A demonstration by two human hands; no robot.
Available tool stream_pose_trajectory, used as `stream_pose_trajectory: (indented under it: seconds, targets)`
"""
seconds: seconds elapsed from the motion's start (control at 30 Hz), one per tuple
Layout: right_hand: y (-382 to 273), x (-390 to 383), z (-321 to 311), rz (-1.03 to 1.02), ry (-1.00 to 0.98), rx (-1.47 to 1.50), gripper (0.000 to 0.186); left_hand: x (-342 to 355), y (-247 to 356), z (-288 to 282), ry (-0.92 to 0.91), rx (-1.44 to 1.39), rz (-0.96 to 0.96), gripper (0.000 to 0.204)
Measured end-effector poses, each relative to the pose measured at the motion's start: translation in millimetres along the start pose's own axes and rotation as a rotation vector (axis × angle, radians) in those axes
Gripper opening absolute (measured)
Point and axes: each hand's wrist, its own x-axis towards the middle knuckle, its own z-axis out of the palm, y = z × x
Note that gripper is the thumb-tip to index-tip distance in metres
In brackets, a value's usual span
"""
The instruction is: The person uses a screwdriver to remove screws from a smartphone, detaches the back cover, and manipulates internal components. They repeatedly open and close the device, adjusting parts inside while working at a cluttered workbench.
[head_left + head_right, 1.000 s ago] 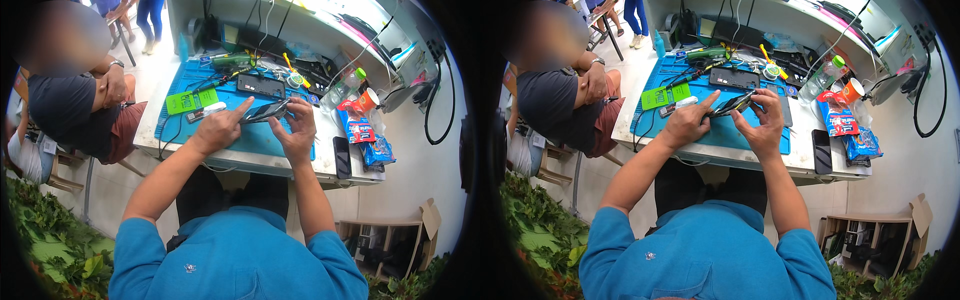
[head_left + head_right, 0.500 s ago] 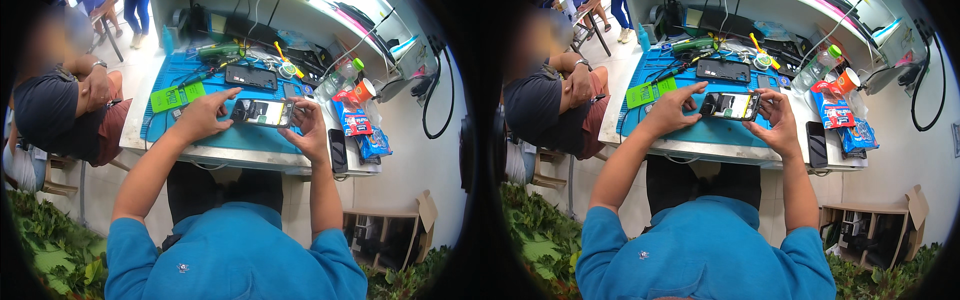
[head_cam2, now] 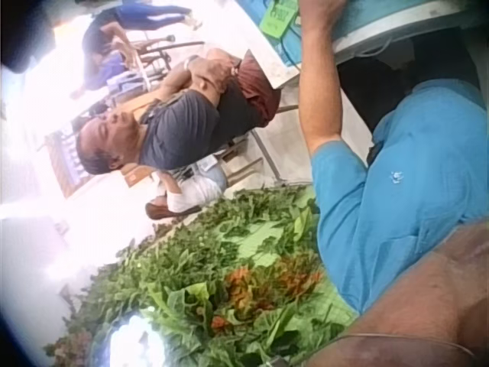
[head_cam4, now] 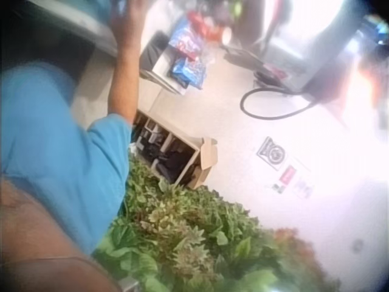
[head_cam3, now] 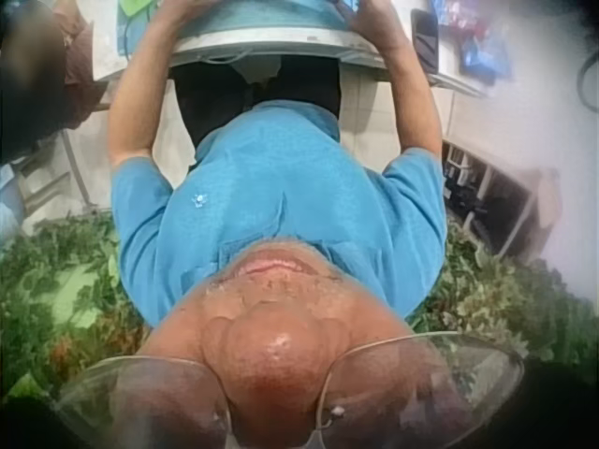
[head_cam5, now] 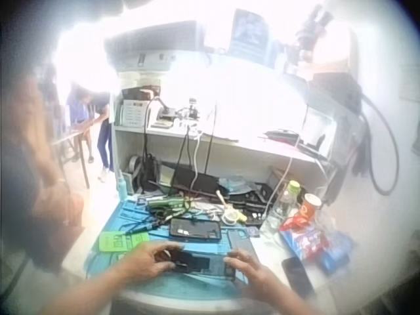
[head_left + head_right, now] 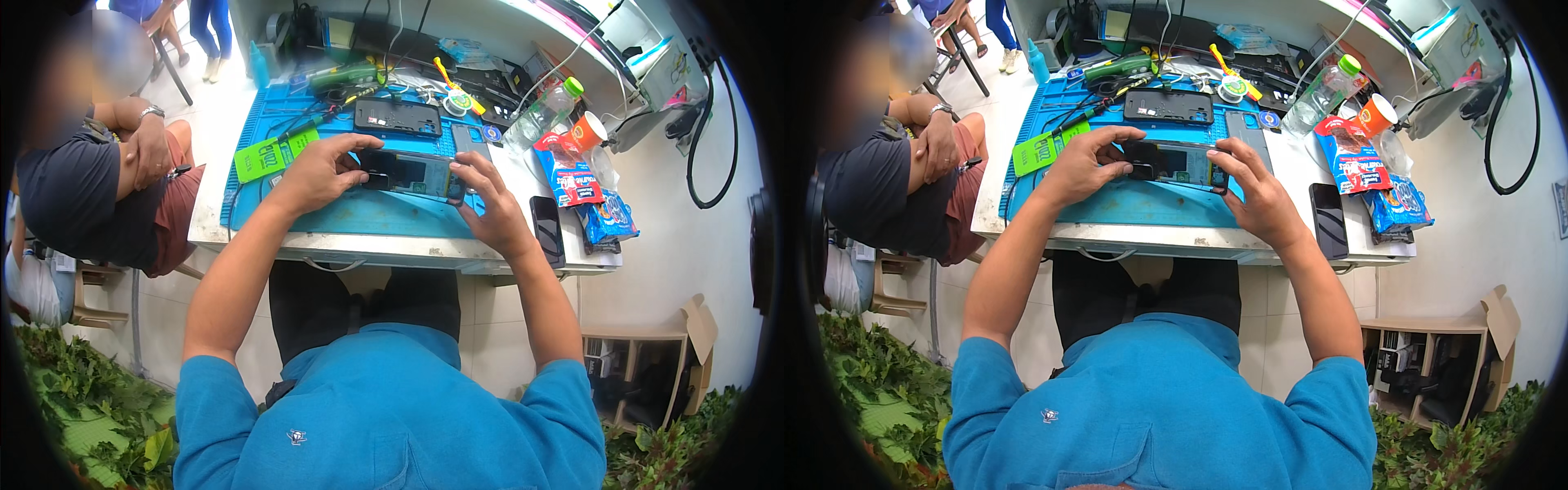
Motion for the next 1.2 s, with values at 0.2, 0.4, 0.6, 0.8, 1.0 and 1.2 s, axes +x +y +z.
stream_pose_trajectory:
  seconds: [0.2,0.4,0.6,0.8,1.0,1.2]
  targets:
    - [3.9,-5.7,8.0,-0.231,0.05,-0.169,0.086,-3.7,-8.0,-1.1,0.092,-0.078,0.098,0.039]
    - [4.0,-5.2,12.1,-0.209,0.061,-0.186,0.091,-2.7,-1.5,-1.6,0.119,-0.036,0.06,0.034]
    - [1.3,-6.1,8.6,0.178,-0.017,0.122,0.087,1.0,0.4,-0.8,0.119,0.055,0.055,0.033]
    - [0.8,-4.9,-0.2,0.405,-0.154,0.455,0.076,0.2,11.9,0.2,0.111,0.14,0.034,0.029]
    - [17.3,-5.4,4.9,0.452,-0.31,0.957,0.069,9.8,15.9,-7.4,0.111,0.106,0.137,0.028]
    - [19.8,22.0,-3.9,0.587,-0.528,1.265,0.061,18.2,15.7,-12.5,0.093,0.139,0.16,0.026]
